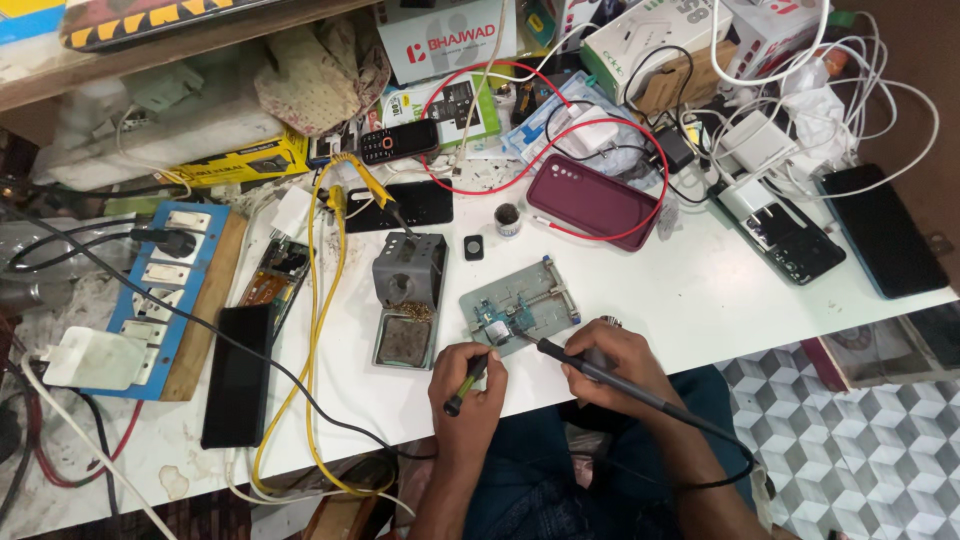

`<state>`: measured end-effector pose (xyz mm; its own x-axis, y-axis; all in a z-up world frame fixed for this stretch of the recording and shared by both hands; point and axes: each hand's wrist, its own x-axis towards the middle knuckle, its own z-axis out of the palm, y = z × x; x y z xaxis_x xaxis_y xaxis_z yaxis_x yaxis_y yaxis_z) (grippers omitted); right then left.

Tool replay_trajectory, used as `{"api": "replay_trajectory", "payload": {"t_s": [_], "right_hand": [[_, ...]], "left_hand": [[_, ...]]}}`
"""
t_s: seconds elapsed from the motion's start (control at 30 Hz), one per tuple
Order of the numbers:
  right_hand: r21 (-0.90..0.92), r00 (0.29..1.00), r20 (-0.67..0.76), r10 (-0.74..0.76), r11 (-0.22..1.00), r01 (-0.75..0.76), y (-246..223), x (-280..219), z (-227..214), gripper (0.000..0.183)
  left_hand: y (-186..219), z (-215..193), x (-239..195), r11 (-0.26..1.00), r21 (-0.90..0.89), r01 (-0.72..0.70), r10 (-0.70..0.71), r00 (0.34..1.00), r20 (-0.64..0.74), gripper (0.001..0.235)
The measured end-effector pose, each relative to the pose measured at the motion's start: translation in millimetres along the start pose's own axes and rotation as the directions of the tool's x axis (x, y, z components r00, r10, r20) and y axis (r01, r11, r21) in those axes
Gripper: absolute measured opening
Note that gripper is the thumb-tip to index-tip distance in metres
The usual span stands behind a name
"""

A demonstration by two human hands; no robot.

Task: The person uses a soldering iron and a small tool to work on a circuit board held in a vise. They repeatedly apply the soldering iron to specific points on the board while manipulating components with the other hand.

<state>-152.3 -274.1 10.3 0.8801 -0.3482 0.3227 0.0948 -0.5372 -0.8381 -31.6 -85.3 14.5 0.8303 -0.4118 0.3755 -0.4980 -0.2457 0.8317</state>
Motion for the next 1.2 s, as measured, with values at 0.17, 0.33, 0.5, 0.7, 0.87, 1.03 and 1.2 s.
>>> {"api": "replay_trajectory", "payload": {"t_s": [0.17,0.33,0.5,0.7,0.87,1.03,1.2], "right_hand": [[0.066,1.0,0.01,-0.006,0.998,0.005,-2.7,0.0,-0.4,0.021],[0.067,0.999,0.033,-0.037,0.997,0.035,-0.6,-1.7,-2.0,0.02],[0.069,0.999,0.015,-0.033,0.997,0.031,-1.6,0.6,-0.7,0.021],[0.038,0.997,0.012,-0.077,0.996,0.076,-5.2,0.3,-1.4,0.021],[0.043,0.998,0.002,-0.064,0.997,0.064,-7.6,0.5,-0.2,0.021],[0.035,0.997,0.015,-0.079,0.996,0.078,-6.0,1.2,-1.0,0.021],[0.012,0.997,0.017,-0.073,0.997,0.072,-4.7,0.7,-0.4,0.02]], "left_hand": [[1.0,-1.3,0.6,1.0,-0.001,0.016,-0.016,1.0,-0.003,0.012],[-1.8,-0.3,-1.2,1.0,0.018,-0.007,0.007,1.0,-0.01,0.012],[-1.8,-0.1,-0.9,1.0,0.016,-0.019,0.02,1.0,-0.011,0.013],[-3.2,1.0,-1.0,0.999,0.04,-0.002,0.002,1.0,0.001,0.012],[-2.3,1.2,-1.3,1.0,0.031,-0.004,0.004,1.0,-0.001,0.012],[-1.5,1.9,-0.8,0.999,0.022,-0.025,0.026,1.0,-0.013,0.012],[-1.3,1.1,-1.1,0.999,0.008,-0.042,0.042,0.999,-0.023,0.013]]}}
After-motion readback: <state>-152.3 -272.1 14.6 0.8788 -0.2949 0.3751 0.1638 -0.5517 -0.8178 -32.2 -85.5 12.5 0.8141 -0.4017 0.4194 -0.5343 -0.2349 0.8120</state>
